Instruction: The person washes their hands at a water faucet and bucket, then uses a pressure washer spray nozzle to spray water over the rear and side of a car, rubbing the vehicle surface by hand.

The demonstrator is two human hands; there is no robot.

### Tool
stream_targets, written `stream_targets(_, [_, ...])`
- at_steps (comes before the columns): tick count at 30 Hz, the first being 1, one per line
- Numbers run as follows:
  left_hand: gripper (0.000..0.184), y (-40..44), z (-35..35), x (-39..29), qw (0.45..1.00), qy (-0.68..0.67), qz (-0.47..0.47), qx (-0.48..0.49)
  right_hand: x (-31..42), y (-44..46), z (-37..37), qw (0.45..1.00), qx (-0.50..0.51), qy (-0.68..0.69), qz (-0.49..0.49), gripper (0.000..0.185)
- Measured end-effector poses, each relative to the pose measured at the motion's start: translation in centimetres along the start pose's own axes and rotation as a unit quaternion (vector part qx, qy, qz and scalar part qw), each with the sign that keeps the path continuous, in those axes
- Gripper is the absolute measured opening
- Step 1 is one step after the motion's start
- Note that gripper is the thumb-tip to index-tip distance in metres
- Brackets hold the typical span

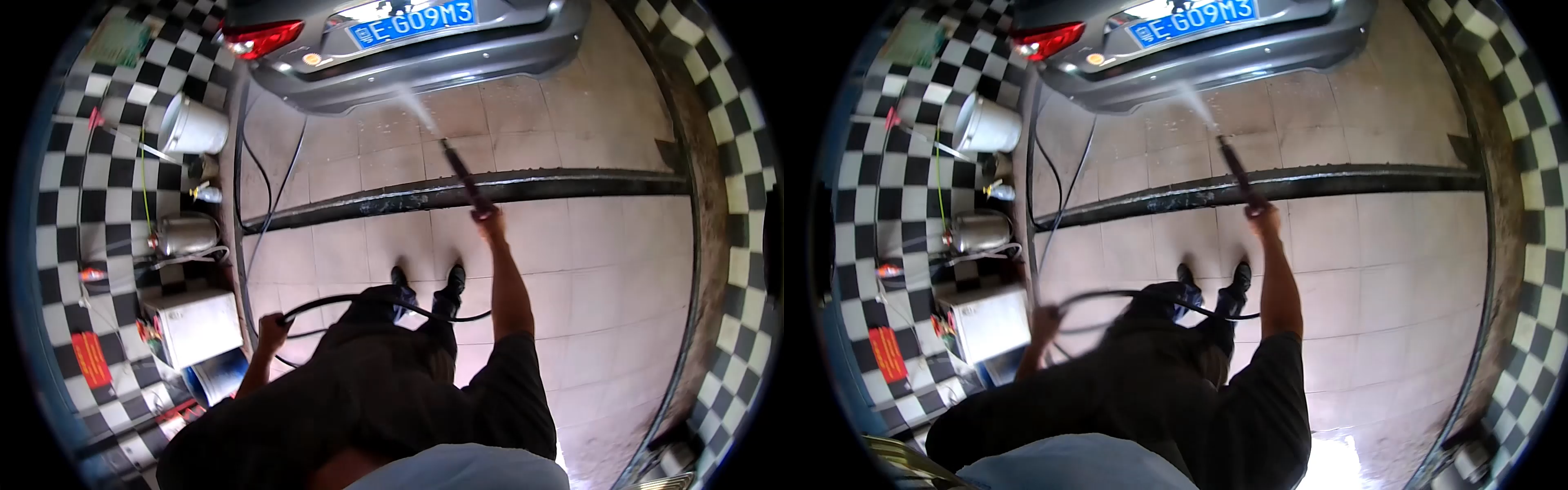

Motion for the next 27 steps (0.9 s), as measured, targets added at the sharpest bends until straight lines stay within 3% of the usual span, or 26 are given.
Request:
stream_targets(4, [0.032, 3.7, -0.8, 4.3, 0.996, 0.003, -0.082, -0.023, -14.0, 0.8, -2.2, 0.956, -0.151, 0.2, 0.153, 0.033])
stream_targets(5, [0.032, 6.1, -0.7, 3.9, 0.998, -0.009, -0.055, -0.036, -17.0, 1.0, -1.8, 0.938, -0.199, 0.225, 0.172, 0.029])
stream_targets(6, [0.031, 8.7, -0.7, 1.5, 0.988, -0.073, 0.05, -0.128, -17.7, 1.4, -3.0, 0.925, -0.223, 0.246, 0.182, 0.026])
stream_targets(7, [0.032, 12.5, 1.0, 5.5, 0.992, -0.076, 0.006, -0.097, -17.6, 0.6, -4.6, 0.915, -0.234, 0.261, 0.198, 0.023])
stream_targets(8, [0.033, 16.1, 2.8, 9.5, 0.994, -0.075, -0.038, -0.066, -18.8, 1.7, -4.0, 0.897, -0.251, 0.312, 0.185, 0.022])
stream_targets(10, [0.034, 20.9, 6.7, 2.0, 0.992, -0.051, 0.042, -0.107, -20.7, 4.8, -2.5, 0.893, -0.27, 0.314, 0.178, 0.021])
stream_targets(12, [0.033, 22.8, 10.6, 5.8, 0.995, 0.003, 0.018, -0.096, -23.2, 6.3, 2.0, 0.9, -0.292, 0.292, 0.137, 0.021])
stream_targets(13, [0.033, 24.0, 12.3, 6.4, 0.994, 0.028, 0.028, -0.1, -20.0, 6.0, 1.8, 0.914, -0.275, 0.276, 0.118, 0.02])
stream_targets(15, [0.028, 25.0, 15.9, 4.3, 0.986, 0.064, 0.085, -0.125, -21.3, 7.7, 7.8, 0.917, -0.264, 0.293, 0.053, 0.025])
stream_targets(16, [0.026, 25.8, 18.0, 4.5, 0.98, 0.095, 0.104, -0.137, -23.8, 9.4, 13.4, 0.891, -0.258, 0.375, 0.019, 0.025])
stream_targets(17, [0.025, 26.6, 19.8, 4.8, 0.973, 0.126, 0.123, -0.149, -24.6, 10.7, 17.7, 0.834, -0.185, 0.519, 0.029, 0.029])
stream_targets(18, [0.02, 27.8, 21.0, 5.3, 0.967, 0.107, 0.173, -0.153, -25.2, 11.6, 22.0, 0.751, -0.12, 0.647, 0.059, 0.033])
stream_targets(19, [0.018, 28.6, 22.2, 3.6, 0.962, 0.128, 0.171, -0.168, -22.7, 11.4, 26.0, 0.593, 0.021, 0.795, 0.127, 0.04])
stream_targets(20, [0.018, 30.2, 23.2, 3.9, 0.962, 0.123, 0.167, -0.176, -22.5, 12.2, 28.8, 0.753, 0.025, 0.653, 0.082, 0.043])
stream_targets(21, [0.019, 31.8, 24.2, 4.1, 0.962, 0.117, 0.164, -0.183, -20.7, 12.4, 29.2, 0.87, 0.021, 0.493, 0.013, 0.046])
stream_targets(22, [0.021, 33.0, 25.2, 3.3, 0.961, 0.107, 0.172, -0.191, -18.8, 12.5, 29.5, 0.948, -0.009, 0.314, -0.048, 0.049])
stream_targets(23, [0.023, 34.5, 26.0, 3.8, 0.958, 0.146, 0.144, -0.201, -15.4, 11.7, 26.9, 0.982, -0.041, 0.137, -0.127, 0.053])
stream_targets(27, [0.022, 36.2, 31.3, 0.9, 0.948, 0.154, 0.156, -0.229, -14.9, 14.6, 28.6, 0.978, -0.02, 0.091, -0.185, 0.058])
Point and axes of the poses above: each hand's wrist, its own y-axis towards the middle knuckle, its own z-axis out of the palm, x = y × z, the point moved 8 cm from there along y, towards the middle knuckle, and after that the axes turned 11 degrees about -y, right-handed, at the moved point
